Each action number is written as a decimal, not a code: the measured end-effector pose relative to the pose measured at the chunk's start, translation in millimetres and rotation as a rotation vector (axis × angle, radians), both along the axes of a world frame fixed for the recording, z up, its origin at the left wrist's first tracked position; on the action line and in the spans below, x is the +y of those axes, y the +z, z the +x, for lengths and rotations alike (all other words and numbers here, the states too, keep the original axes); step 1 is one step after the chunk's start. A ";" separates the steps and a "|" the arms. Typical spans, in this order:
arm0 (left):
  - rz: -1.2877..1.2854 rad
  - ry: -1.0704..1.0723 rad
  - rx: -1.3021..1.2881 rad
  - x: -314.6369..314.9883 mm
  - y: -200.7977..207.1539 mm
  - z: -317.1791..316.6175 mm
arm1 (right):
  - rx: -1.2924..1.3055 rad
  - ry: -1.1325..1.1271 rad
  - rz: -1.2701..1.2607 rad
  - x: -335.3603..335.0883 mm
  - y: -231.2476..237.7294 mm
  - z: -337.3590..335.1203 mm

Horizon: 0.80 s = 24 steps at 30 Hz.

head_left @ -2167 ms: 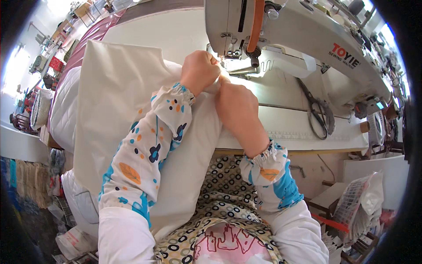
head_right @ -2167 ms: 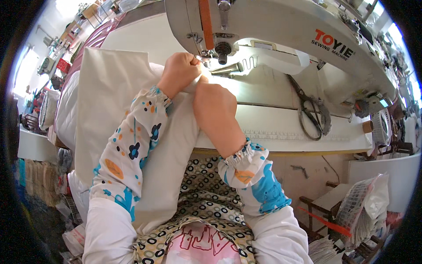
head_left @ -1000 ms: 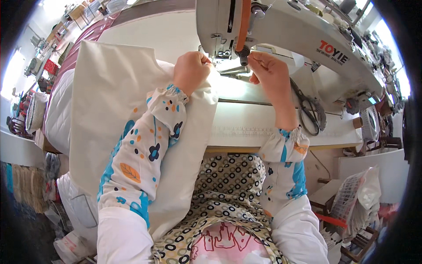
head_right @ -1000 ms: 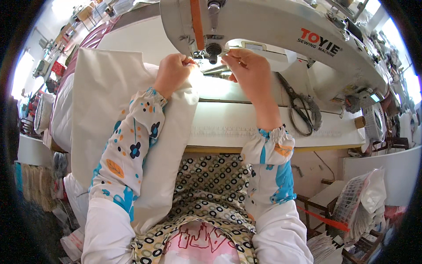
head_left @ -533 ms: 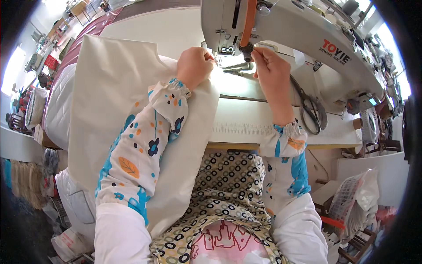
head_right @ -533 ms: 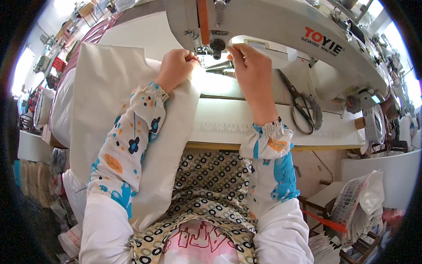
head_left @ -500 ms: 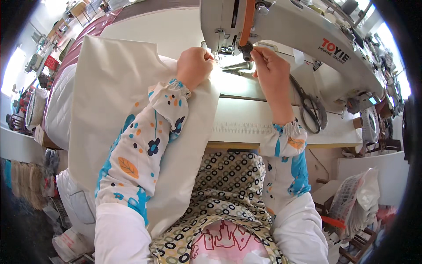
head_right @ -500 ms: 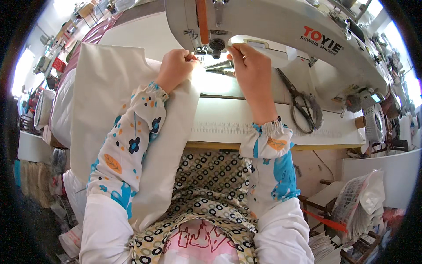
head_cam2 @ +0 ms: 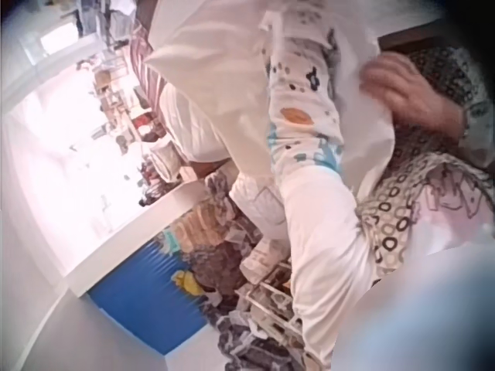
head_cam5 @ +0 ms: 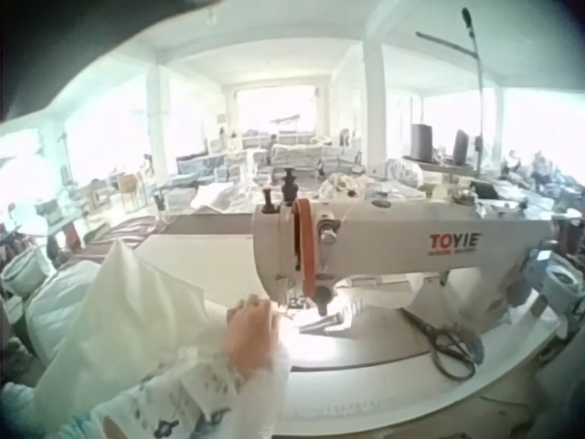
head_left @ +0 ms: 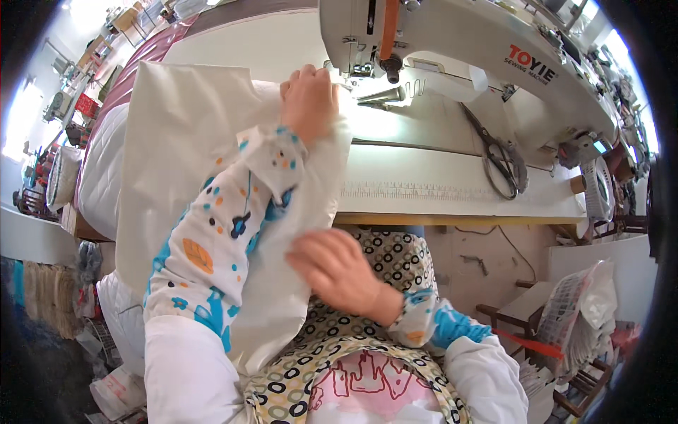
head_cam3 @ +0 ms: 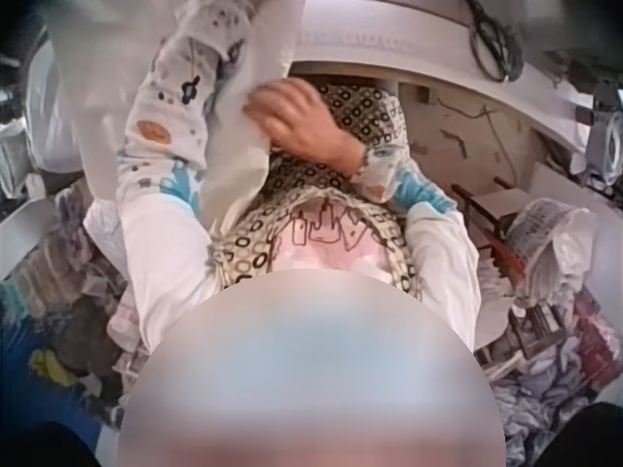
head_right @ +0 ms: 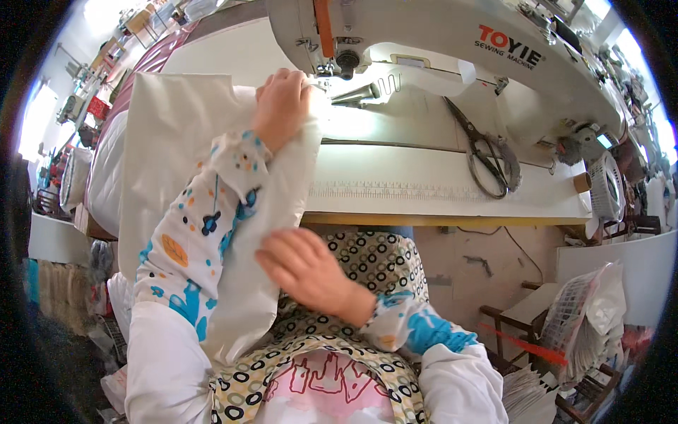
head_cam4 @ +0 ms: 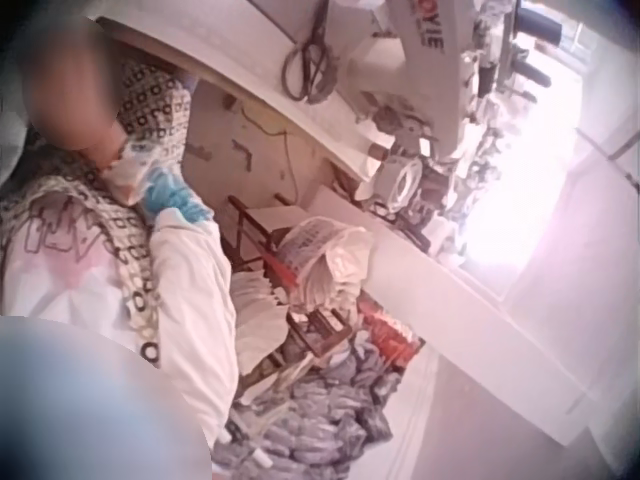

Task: The recorder is sewing the edges of white fabric pieces together to manufacture pillowcases using an industrial sewing machine.

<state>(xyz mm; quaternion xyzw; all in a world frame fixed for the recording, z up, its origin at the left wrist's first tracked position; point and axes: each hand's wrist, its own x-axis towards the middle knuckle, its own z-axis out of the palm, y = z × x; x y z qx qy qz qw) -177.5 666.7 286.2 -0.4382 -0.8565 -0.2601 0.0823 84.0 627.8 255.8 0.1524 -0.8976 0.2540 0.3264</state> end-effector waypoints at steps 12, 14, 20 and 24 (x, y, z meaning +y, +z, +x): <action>-0.273 -0.333 0.227 -62.6 2.8 48.2 | -0.090 0.126 -0.227 -2.9 23.7 30.9; -0.276 -0.277 0.248 -57.9 2.0 39.3 | -0.103 0.107 -0.206 -5.8 17.1 31.0; -0.344 -0.057 0.236 -53.5 15.2 2.6 | -0.124 0.084 -0.157 -8.8 23.4 38.0; -0.490 0.037 0.244 -51.0 33.4 -1.9 | -0.119 0.096 -0.106 3.5 31.7 43.6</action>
